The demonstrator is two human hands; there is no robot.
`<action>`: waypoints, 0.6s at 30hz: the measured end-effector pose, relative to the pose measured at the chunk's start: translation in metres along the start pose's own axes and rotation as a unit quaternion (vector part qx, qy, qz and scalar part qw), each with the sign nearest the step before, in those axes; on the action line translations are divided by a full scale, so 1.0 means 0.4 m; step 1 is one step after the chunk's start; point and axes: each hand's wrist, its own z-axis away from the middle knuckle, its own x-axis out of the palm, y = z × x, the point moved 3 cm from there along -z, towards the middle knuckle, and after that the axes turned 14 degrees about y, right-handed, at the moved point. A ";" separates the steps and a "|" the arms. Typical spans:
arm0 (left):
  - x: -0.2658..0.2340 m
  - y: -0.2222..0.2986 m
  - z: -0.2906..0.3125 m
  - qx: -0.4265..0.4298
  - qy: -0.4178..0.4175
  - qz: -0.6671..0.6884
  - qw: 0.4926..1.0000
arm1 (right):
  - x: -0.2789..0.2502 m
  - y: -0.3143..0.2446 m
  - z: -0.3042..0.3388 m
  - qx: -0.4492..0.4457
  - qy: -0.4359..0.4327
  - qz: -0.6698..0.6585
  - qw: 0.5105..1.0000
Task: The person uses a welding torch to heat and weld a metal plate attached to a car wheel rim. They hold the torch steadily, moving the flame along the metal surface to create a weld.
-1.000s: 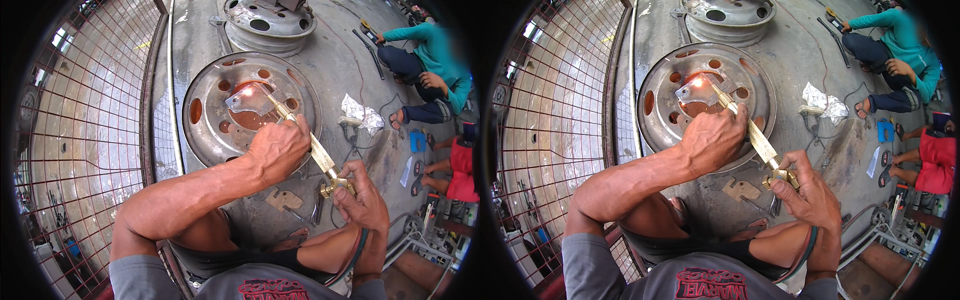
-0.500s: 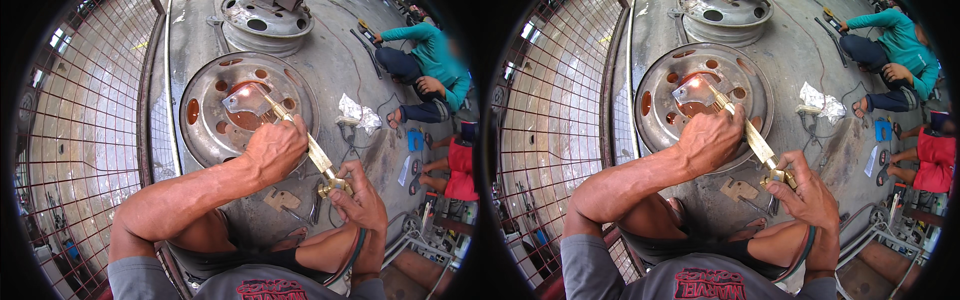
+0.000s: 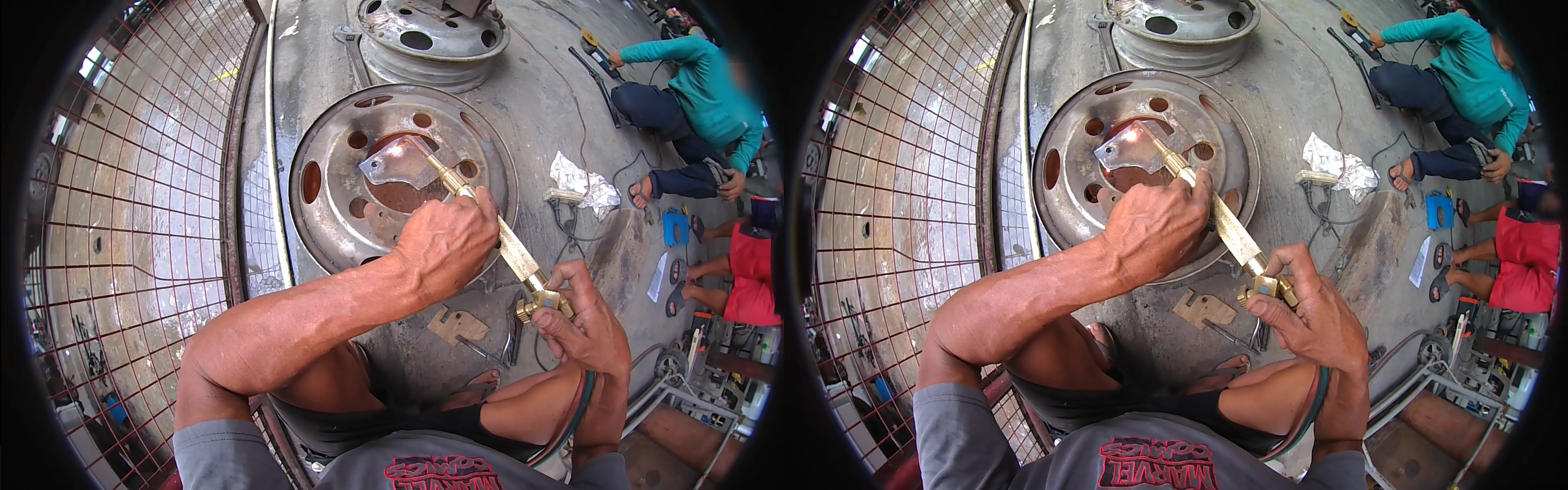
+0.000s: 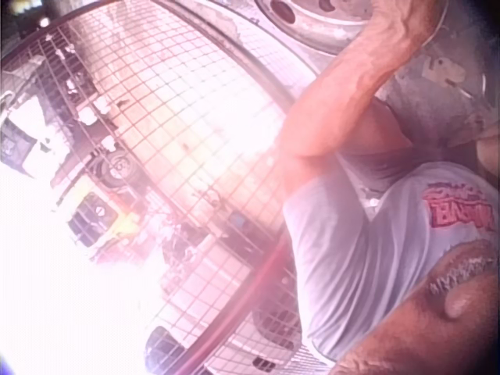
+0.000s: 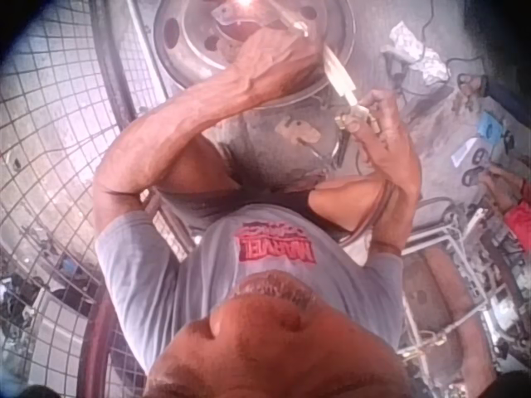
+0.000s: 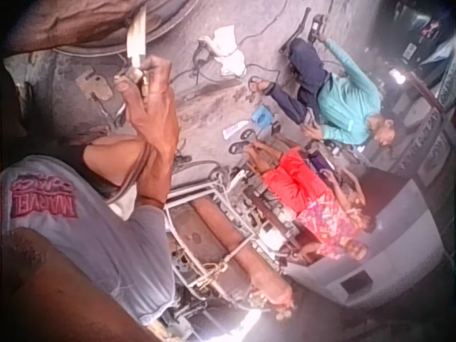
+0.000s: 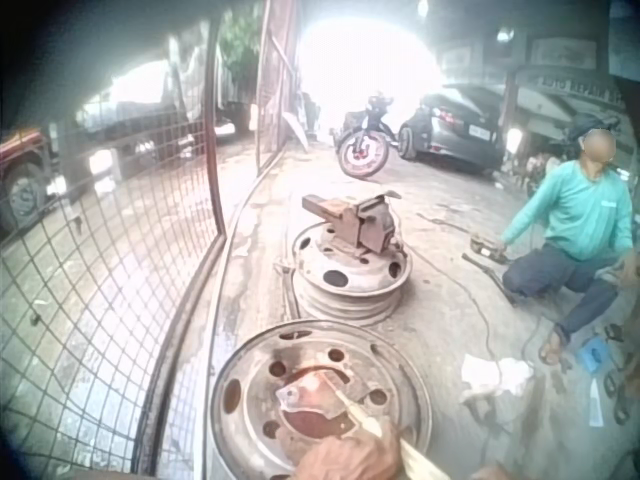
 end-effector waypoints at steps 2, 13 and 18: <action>-0.003 0.000 0.000 0.005 0.004 0.000 1.000 | 0.000 0.001 -0.001 -0.008 0.001 0.001 1.000; -0.007 -0.001 0.000 0.006 -0.009 0.001 1.000 | -0.001 0.000 -0.001 -0.019 0.000 0.001 1.000; -0.005 -0.002 -0.003 0.002 -0.022 0.003 1.000 | -0.003 -0.006 0.000 -0.016 0.000 0.007 1.000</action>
